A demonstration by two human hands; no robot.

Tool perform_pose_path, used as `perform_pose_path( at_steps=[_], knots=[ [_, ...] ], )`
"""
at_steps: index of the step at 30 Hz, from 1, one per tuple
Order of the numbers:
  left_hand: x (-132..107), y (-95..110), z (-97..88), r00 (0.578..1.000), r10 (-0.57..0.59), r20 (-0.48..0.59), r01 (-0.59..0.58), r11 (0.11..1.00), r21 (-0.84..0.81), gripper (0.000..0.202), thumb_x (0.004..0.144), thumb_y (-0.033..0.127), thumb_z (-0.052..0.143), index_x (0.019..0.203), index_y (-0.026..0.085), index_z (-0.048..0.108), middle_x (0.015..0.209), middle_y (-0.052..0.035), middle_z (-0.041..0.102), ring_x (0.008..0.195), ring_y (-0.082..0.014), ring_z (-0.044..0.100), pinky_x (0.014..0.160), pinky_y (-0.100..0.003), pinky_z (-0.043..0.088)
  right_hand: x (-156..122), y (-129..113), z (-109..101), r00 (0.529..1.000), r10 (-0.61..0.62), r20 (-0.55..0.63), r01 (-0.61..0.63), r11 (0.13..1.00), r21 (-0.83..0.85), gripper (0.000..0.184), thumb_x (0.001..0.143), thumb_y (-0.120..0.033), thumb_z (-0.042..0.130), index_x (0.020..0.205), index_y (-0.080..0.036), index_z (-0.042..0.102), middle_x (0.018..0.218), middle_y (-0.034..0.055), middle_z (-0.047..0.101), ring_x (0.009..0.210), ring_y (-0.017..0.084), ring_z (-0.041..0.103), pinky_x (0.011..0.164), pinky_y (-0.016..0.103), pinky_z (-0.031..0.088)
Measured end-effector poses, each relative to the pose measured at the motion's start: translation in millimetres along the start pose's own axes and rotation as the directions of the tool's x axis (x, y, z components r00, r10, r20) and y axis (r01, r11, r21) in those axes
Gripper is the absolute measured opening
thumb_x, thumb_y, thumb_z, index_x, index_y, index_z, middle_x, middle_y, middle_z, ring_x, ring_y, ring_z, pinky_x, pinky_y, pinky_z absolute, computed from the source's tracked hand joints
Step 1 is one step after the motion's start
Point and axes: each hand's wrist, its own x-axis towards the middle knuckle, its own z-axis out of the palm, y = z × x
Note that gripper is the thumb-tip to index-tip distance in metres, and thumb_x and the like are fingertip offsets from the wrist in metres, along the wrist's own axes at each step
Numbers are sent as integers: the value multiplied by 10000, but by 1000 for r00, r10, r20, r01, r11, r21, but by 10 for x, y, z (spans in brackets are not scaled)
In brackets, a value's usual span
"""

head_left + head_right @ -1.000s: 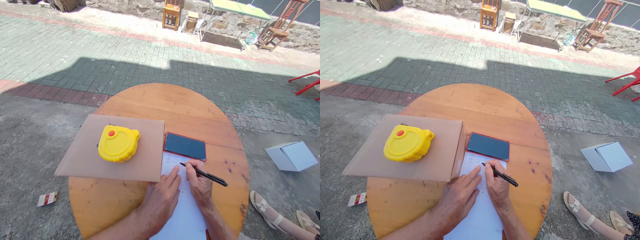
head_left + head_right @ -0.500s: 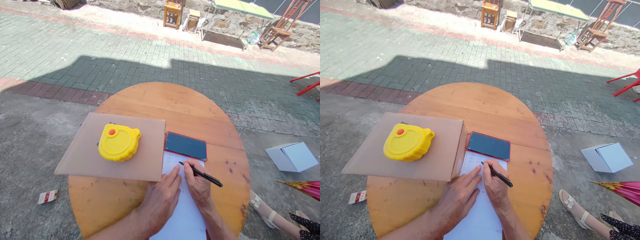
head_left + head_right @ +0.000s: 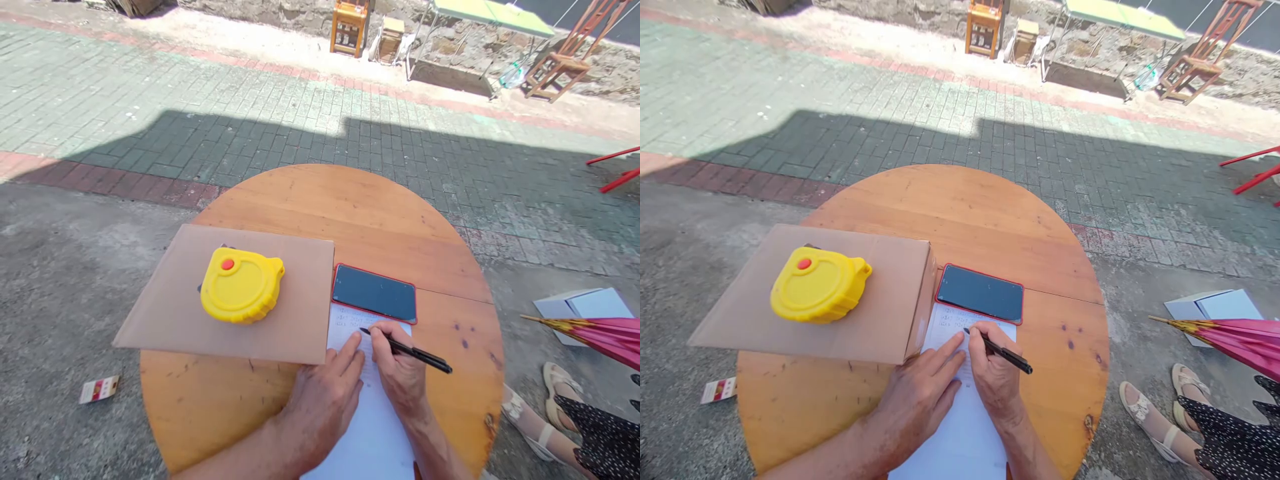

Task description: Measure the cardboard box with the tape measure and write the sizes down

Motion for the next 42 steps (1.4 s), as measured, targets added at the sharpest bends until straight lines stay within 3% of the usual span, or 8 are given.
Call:
perform_pose_path(
  at_steps=[5,9,20,27,31,34,37,42],
  knots=[
    [13,6,-7,1000,3,3,-3,1000,7,341,874,142,481,1198,184,576,1466,-45,467,844,-210,658,698,-368,585,-6,30,-14,995,94,-15,-91,985,146,210,897,-321,534,759,-189,623,486,-60,504,430,106,482,449,221,413],
    [12,3,-16,1000,16,-7,-16,1000,-2,332,872,143,488,1191,176,572,1456,-56,480,847,-214,657,724,-390,586,4,24,-28,991,92,-100,-70,977,202,189,909,-325,543,801,-190,620,513,-57,527,461,102,499,481,216,425],
    [8,-4,-22,1000,14,9,-15,1000,9,319,877,155,512,1190,182,563,1458,-63,479,906,-217,650,769,-382,571,79,43,-15,985,-6,-172,28,992,123,166,905,-337,565,954,-200,646,724,-8,657,590,126,622,606,261,514],
    [1,31,-59,1000,-17,26,16,999,43,289,886,173,511,1169,199,566,1463,-44,476,970,-218,646,772,-364,563,-3,-157,-362,984,-177,1,176,981,-84,268,932,-289,530,1178,-213,605,1073,74,710,929,186,688,803,306,548],
    [-25,59,-27,1000,-10,29,7,995,100,314,888,186,483,1191,191,567,1482,-46,449,959,-233,630,780,-385,557,-262,-64,-692,945,-276,178,324,873,-364,329,963,-221,430,1269,-211,549,1191,103,668,978,207,668,781,312,537],
    [-45,80,28,1000,8,9,-10,991,133,364,875,180,478,1231,177,553,1489,-55,440,952,-250,616,799,-415,549,-436,168,-864,928,-258,269,371,701,-610,411,918,-109,416,1299,-200,537,1169,108,675,955,243,655,761,344,508],
    [-73,105,80,999,13,-30,-8,987,158,394,869,155,478,1259,162,537,1477,-80,452,984,-270,604,822,-431,535,-513,396,-934,931,-239,278,365,533,-763,456,866,-34,415,1266,-176,584,1175,121,677,950,272,642,795,385,459],
    [-184,137,115,996,20,-90,-3,983,182,378,895,169,456,1263,179,541,1457,-78,475,1030,-278,570,856,-430,510,-578,545,-920,927,-251,279,373,531,-761,479,901,-48,389,1319,-212,555,1273,101,634,1084,260,590,869,380,394]
  ],
)
